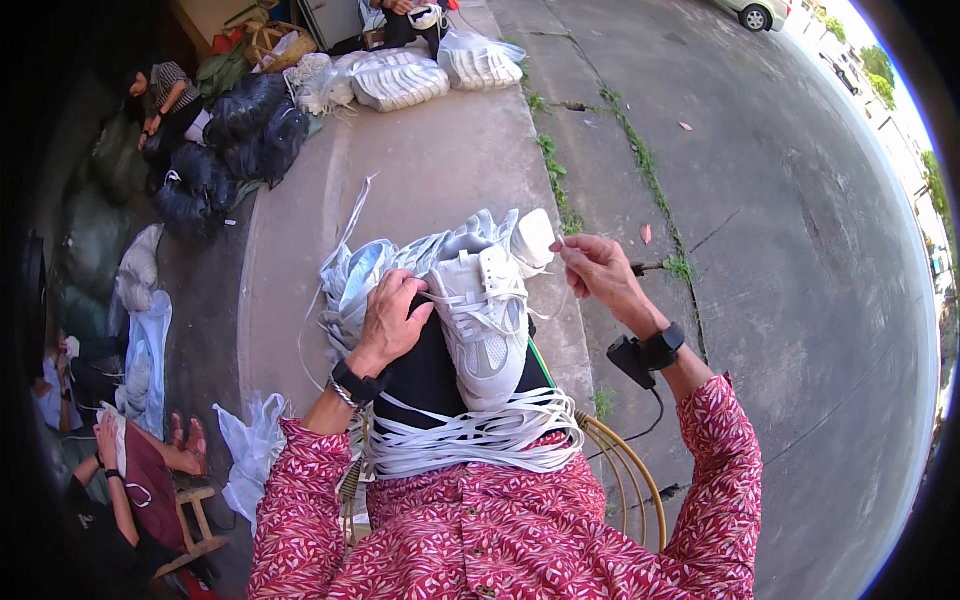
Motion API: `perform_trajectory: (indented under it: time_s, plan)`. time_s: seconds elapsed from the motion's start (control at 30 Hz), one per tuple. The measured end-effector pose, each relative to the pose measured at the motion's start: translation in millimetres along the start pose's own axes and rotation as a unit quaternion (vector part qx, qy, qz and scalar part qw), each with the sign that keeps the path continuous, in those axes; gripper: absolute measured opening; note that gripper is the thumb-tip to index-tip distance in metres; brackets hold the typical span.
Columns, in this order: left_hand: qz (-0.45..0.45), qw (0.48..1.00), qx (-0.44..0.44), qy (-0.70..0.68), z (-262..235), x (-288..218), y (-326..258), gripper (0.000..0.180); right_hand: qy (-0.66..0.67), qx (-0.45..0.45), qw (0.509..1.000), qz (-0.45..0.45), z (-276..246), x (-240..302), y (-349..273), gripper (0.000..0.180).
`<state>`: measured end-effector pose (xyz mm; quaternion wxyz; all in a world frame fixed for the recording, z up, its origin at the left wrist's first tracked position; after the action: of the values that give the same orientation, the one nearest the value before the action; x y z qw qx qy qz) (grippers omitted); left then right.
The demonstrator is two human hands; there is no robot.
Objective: Lacing and preparing white athletic shoes for manufacturing.
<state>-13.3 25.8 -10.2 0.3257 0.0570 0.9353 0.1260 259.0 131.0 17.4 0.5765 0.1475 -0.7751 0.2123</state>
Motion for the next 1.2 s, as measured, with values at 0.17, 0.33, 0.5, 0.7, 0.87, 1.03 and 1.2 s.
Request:
perform_trajectory:
  time_s: [0.17,0.33,0.5,0.7,0.87,1.03,1.2]
  plan:
    - [0.059,0.998,0.016,-0.005,-4,-4,-1,0.012,-0.169,0.091,0.972,-0.134,67,25,26,0.019]
    - [0.063,0.996,0.027,-0.056,-24,11,-4,0.016,-0.279,0.069,0.922,-0.258,77,28,30,0.017]
    - [0.037,0.999,-0.004,-0.024,-52,44,-16,0.014,-0.308,0.062,0.909,-0.275,72,30,27,0.015]
    - [-0.063,0.997,-0.036,0.027,-79,125,-61,0.014,-0.282,0.056,0.917,-0.277,78,26,30,0.014]
    - [-0.09,0.995,-0.038,0.007,-73,133,-72,0.018,-0.288,0.061,0.919,-0.264,78,25,27,0.015]
    - [-0.109,0.993,-0.04,0.002,-74,126,-73,0.014,-0.215,0.065,0.94,-0.257,81,24,24,0.016]
    - [-0.056,0.994,-0.086,-0.044,-47,21,-32,0.019,0.053,0.038,0.998,-0.009,74,1,19,0.023]
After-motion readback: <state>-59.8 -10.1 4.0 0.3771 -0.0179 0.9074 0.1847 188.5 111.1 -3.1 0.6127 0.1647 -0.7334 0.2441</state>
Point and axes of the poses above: each hand's wrist, its own y-axis towards the middle knuckle, its own z-axis out of the palm, x = y × z, the point moved 4 cm from there along y, towards the middle knuckle, and after that the axes turned 9 degrees about -y, right-handed, at the moved point
